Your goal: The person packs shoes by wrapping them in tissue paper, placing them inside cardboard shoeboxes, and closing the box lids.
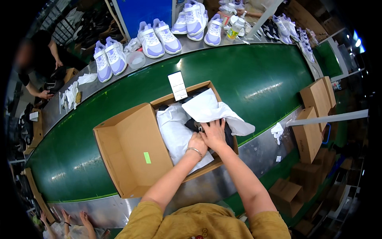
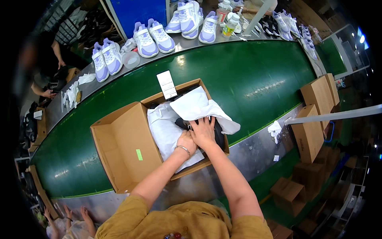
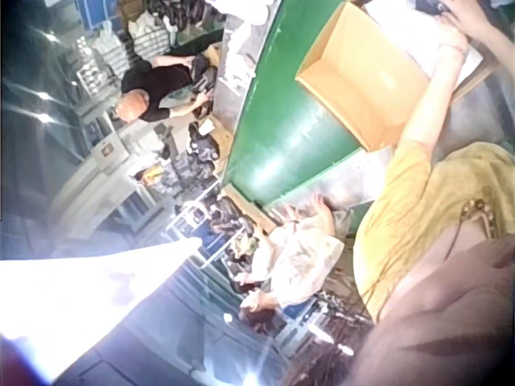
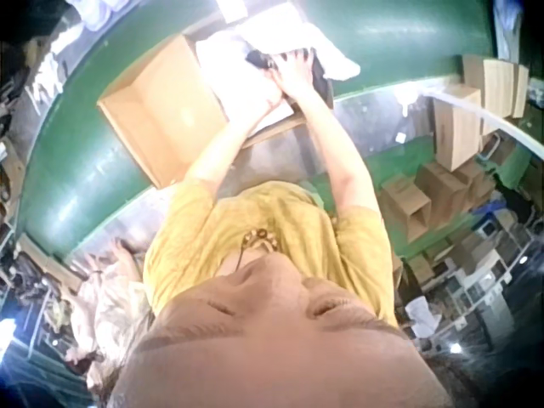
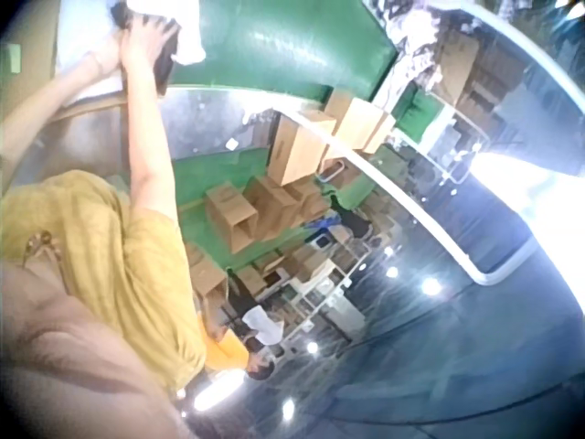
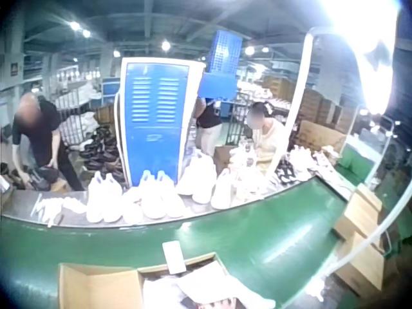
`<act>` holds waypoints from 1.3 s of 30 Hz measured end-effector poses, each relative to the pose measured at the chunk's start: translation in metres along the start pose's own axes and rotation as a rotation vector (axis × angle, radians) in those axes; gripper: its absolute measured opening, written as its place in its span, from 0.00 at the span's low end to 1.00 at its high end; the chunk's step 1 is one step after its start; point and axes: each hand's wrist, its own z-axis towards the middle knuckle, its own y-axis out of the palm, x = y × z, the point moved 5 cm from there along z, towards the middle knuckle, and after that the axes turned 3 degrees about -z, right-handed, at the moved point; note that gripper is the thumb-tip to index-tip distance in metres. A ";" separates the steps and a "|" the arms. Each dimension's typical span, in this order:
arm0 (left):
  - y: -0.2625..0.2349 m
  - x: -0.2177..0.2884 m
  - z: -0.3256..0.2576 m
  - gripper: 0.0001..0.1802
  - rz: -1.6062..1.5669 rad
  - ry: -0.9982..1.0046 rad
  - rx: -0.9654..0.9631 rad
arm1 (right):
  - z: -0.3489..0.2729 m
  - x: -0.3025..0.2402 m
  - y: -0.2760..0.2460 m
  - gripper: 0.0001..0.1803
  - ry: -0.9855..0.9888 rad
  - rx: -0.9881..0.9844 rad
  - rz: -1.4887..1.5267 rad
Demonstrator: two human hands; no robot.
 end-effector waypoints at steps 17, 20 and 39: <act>-0.005 0.002 0.003 0.13 0.049 -0.003 -0.060 | -0.004 0.021 0.000 0.15 -0.129 0.058 -0.107; -0.002 0.004 0.003 0.13 0.033 0.006 -0.069 | -0.006 0.017 -0.004 0.15 -0.098 0.096 -0.173; 0.003 0.039 0.003 0.22 0.192 -0.174 -0.097 | -0.001 0.028 0.000 0.20 -0.055 0.012 -0.134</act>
